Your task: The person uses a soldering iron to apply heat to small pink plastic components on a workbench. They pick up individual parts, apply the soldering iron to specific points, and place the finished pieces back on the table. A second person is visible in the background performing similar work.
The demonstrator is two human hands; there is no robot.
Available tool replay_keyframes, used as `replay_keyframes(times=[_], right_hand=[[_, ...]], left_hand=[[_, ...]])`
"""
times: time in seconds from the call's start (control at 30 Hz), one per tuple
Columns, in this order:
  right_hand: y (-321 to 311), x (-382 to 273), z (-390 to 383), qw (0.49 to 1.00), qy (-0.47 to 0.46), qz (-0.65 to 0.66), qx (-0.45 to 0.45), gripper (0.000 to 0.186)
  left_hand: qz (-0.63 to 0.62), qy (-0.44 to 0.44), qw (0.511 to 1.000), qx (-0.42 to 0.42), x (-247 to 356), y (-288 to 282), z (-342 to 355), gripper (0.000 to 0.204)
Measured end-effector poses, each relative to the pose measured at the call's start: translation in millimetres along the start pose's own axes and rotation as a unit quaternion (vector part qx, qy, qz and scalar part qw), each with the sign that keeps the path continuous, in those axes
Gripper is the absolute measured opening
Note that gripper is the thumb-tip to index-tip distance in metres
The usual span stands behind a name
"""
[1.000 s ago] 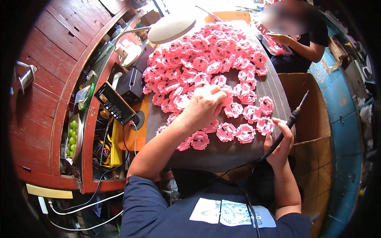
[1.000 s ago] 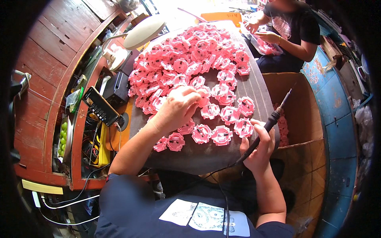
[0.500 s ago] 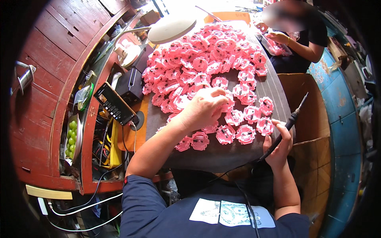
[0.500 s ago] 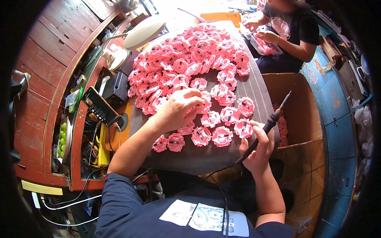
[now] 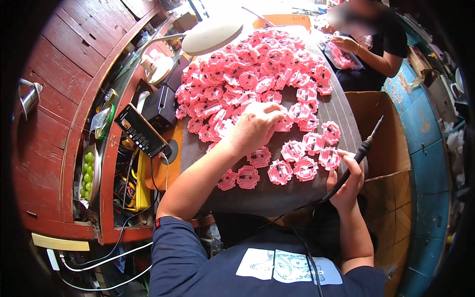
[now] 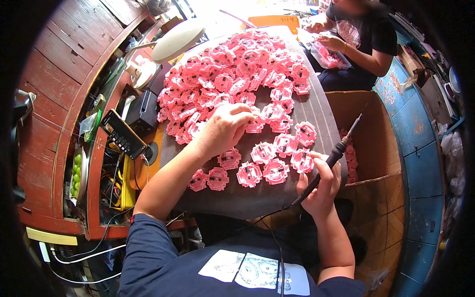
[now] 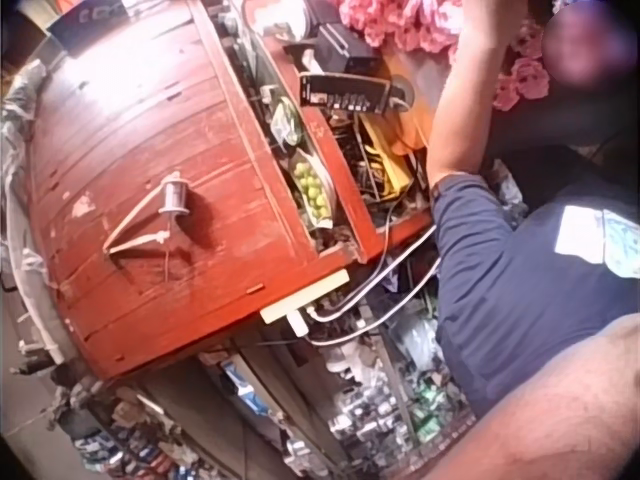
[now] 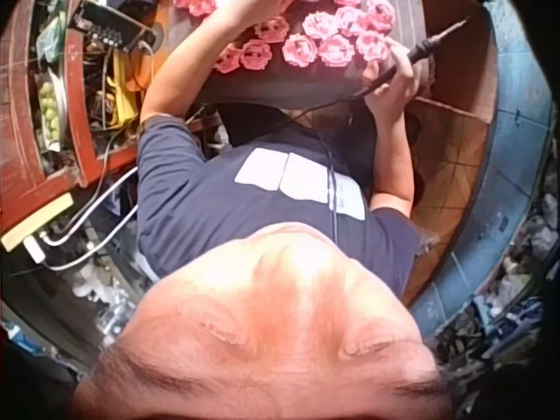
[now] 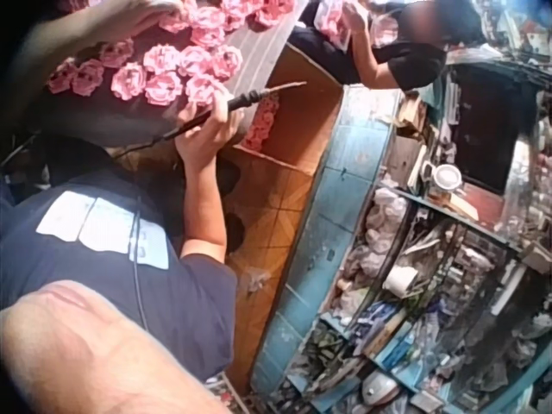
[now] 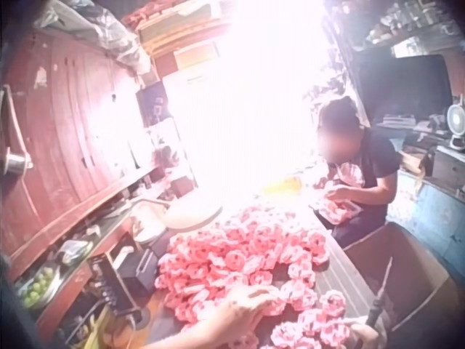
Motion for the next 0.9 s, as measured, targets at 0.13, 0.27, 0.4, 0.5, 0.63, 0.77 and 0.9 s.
replay_keyframes(times=[0.13, 0.27, 0.4, 0.5, 0.63, 0.77, 0.9], right_hand=[[0.5, 3.0, -1.5, 1.000, 0.004, -0.001, -0.002, 0.042], [-0.1, 2.5, -2.3, 1.000, 0.001, -0.006, 0.001, 0.041], [0.3, 1.7, -2.4, 1.000, 0.003, -0.008, 0.003, 0.041], [-0.3, 2.0, -1.5, 1.000, 0.000, -0.012, 0.006, 0.041], [-0.7, 0.8, -0.8, 1.000, 0.001, -0.009, 0.007, 0.040], [-0.7, -0.5, 0.6, 1.000, -0.005, -0.011, 0.003, 0.040], [-0.1, -0.6, -0.6, 1.000, -0.004, -0.014, 0.000, 0.041]], left_hand=[[-0.056, -0.031, 0.998, -0.014, -0.4, 1.4, 3.0, 0.021], [-0.023, -0.025, 0.998, -0.050, 20.3, 4.1, 1.3, 0.022], [-0.029, -0.029, 0.995, -0.086, 20.8, 9.1, -3.9, 0.027], [-0.045, 0.010, 0.995, -0.087, 26.3, 10.8, -6.7, 0.032], [-0.040, 0.009, 0.993, -0.109, 20.0, 16.1, -6.0, 0.038], [-0.058, 0.031, 0.996, -0.062, 23.7, 16.9, 17.5, 0.044], [0.013, 0.010, 0.997, -0.075, 11.7, 31.7, 24.7, 0.044]])
Point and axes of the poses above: each hand's wrist, its own z-axis towards the middle knuckle, its own y-axis out of the palm, x = y × z, the point moved 10 cm from there along z, towards the middle knuckle, and after that the axes turned 12 degrees about -z, right-handed, at the moved point
